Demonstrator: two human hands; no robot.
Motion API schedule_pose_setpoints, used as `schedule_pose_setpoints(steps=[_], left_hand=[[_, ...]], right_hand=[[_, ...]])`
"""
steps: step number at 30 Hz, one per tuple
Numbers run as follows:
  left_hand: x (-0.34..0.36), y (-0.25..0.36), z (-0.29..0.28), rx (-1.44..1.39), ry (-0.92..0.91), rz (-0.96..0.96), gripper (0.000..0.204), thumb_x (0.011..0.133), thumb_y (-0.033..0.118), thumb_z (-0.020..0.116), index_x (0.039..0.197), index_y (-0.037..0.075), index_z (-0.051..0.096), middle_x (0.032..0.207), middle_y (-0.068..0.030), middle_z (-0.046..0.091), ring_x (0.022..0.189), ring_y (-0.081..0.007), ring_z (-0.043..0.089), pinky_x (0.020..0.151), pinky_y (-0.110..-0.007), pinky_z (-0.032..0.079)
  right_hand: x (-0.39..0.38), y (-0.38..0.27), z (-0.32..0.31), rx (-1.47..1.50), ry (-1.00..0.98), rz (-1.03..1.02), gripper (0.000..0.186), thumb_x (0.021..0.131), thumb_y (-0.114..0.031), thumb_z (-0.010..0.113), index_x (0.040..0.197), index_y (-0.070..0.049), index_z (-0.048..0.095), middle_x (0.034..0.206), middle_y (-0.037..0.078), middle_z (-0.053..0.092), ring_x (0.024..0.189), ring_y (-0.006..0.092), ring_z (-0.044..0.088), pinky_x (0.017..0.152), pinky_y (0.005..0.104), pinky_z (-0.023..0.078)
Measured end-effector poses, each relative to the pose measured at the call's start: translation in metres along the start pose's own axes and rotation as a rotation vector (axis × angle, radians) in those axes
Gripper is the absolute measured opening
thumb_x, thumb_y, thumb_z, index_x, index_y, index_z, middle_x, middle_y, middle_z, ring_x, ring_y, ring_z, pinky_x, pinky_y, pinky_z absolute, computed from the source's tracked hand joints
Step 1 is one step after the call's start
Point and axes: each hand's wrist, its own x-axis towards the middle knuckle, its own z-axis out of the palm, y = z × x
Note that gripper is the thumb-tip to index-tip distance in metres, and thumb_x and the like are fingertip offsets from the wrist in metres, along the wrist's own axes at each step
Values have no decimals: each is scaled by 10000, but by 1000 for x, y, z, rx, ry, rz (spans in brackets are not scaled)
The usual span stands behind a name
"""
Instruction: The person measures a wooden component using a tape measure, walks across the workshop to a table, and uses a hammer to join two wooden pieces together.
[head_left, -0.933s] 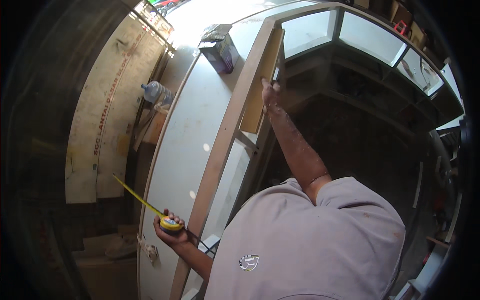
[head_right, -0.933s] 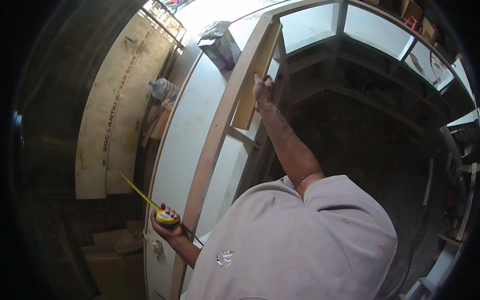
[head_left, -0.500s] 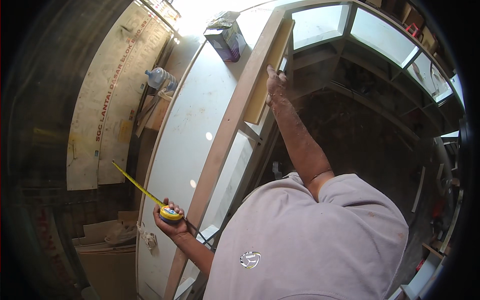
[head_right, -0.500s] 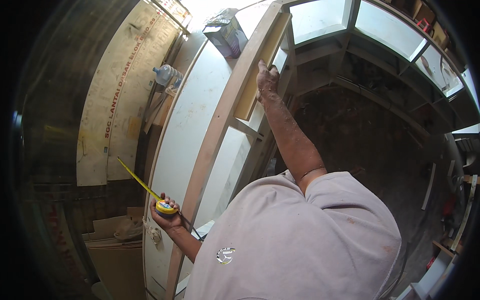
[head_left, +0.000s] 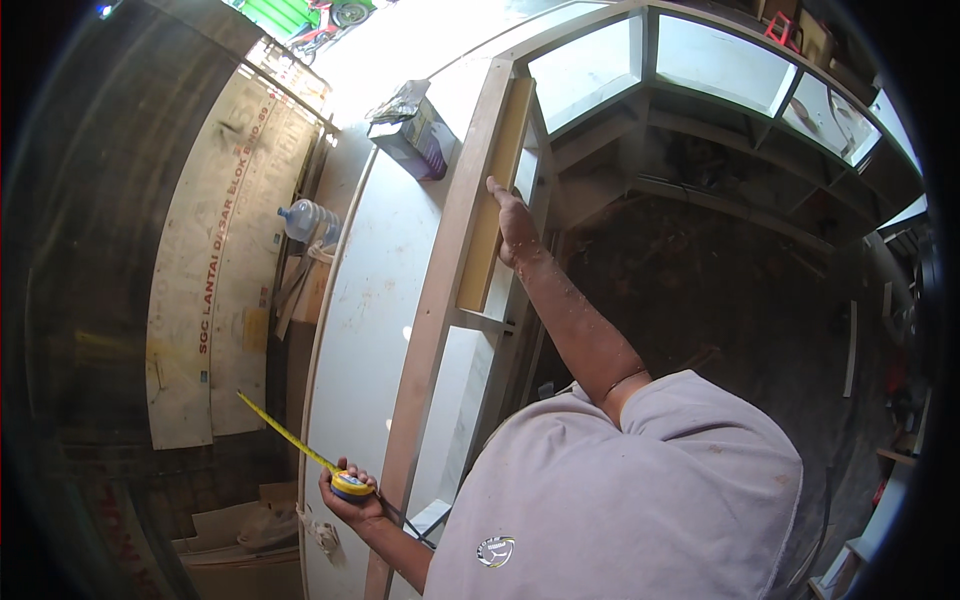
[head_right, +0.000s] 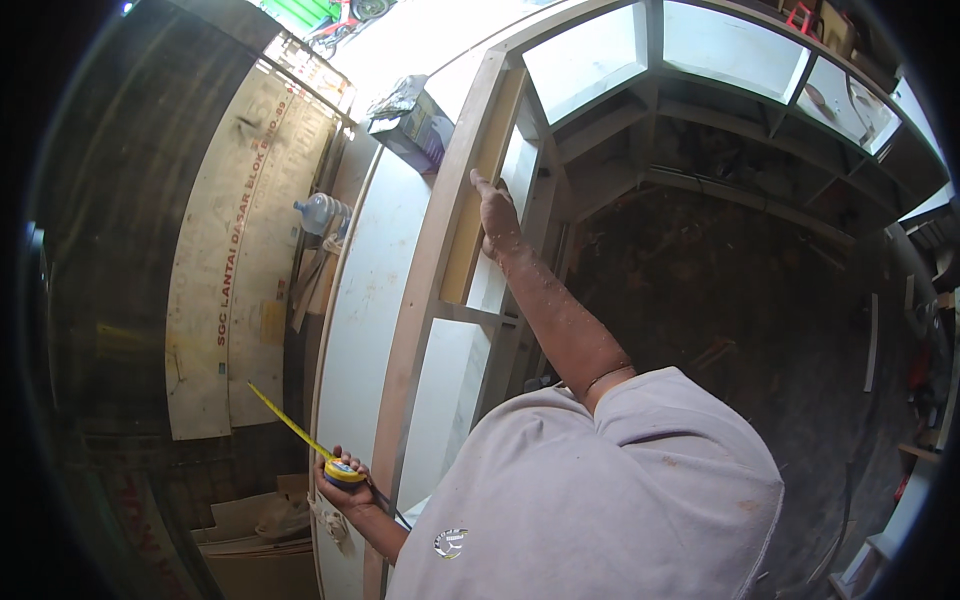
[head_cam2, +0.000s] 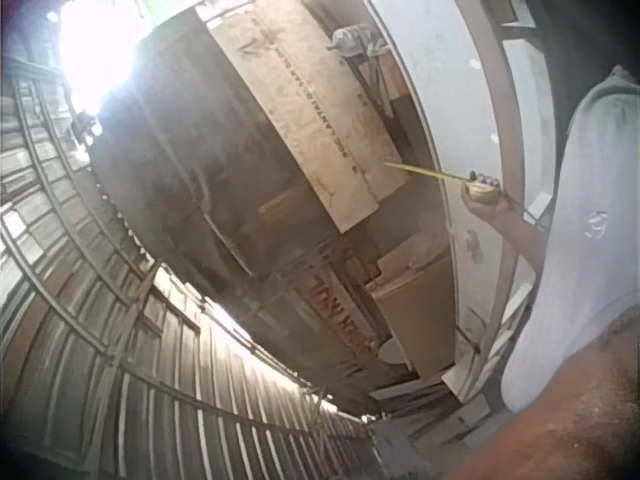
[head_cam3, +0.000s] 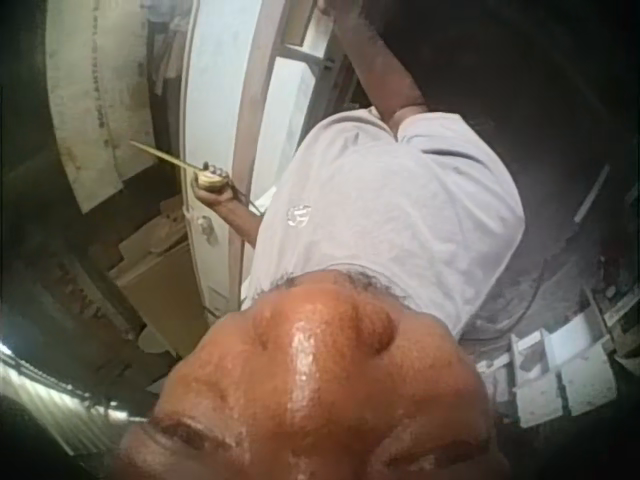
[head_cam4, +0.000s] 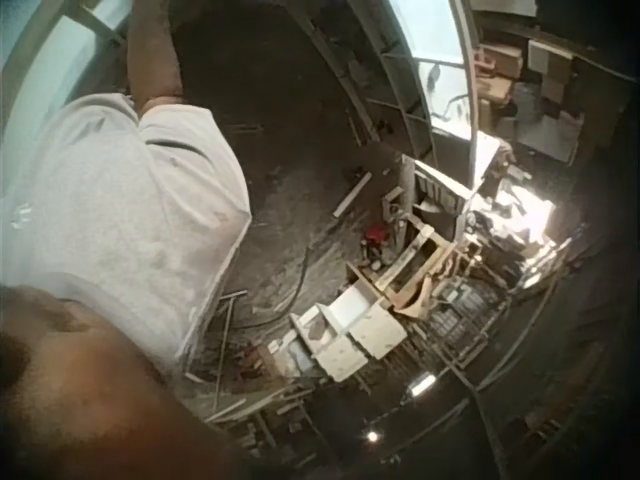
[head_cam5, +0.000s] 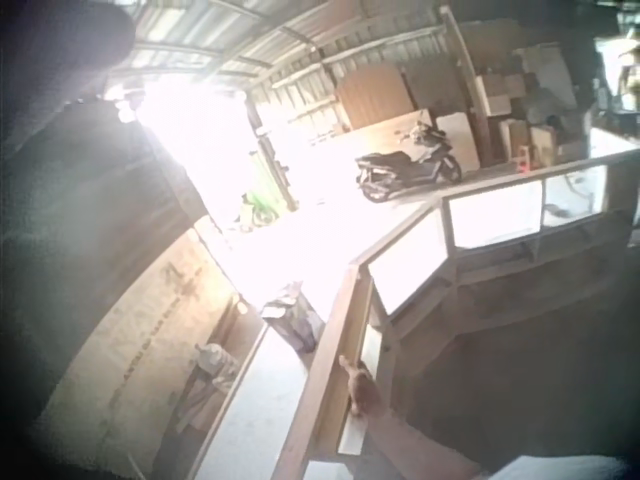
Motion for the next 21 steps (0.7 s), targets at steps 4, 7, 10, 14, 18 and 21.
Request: schedule_pose_setpoints(steps=[4, 7, 10, 14, 18, 21], left_hand=[[0, -1, 0, 6, 19, 27, 419, 944, 431, 532, 996, 26, 627, 668, -59, 559, 491, -190, 552, 428, -310, 483], [0, -1, 1, 15, 32, 40, 415, 940, 435, 533, 988, 35, 632, 663, -53, 563, 489, -186, 552, 426, -307, 481], [2, -3, 5, 37, 56, 39, 413, 933, 442, 537, 982, 44, 637, 661, -46, 568, 489, -182, 553, 426, -304, 481], [5, -2, 7, 62, 64, 6, 411, 925, 449, 543, 973, 51, 635, 659, -42, 569, 489, -179, 553, 427, -302, 480], [0, 0, 1, 94, 94, -20, 400, 925, 445, 543, 952, 56, 627, 657, -43, 568, 490, -181, 552, 425, -303, 478], [2, 1, 8, 135, 75, -30, 396, 927, 445, 540, 947, 58, 619, 657, -46, 567, 492, -185, 552, 423, -305, 475]], right_hand=[[6, -7, 2, -46, 20, -28, 489, 984, -347, 578, 1323, -1, 515, 1205, 107, 600, 1062, 189, 598, 932, 337, 498], [6, -7, 7, -117, 108, -55, 431, 992, -321, 569, 1277, 2, 541, 1094, 84, 610, 946, 163, 597, 842, 329, 509], [6, -7, 8, -206, 184, -100, 373, 977, -304, 593, 1200, -6, 584, 965, 59, 602, 828, 148, 572, 740, 338, 507], [9, -5, 5, -211, 140, -137, 350, 977, -288, 587, 1170, 3, 603, 965, 61, 616, 840, 155, 580, 746, 340, 501], [15, 9, 7, -269, 153, -111, 382, 1001, -289, 560, 1255, -5, 582, 1057, 77, 642, 924, 160, 606, 815, 319, 505], [25, 11, -5, -253, 92, -170, 500, 967, -332, 581, 1323, 16, 536, 1198, 135, 634, 1093, 240, 583, 962, 353, 444]])
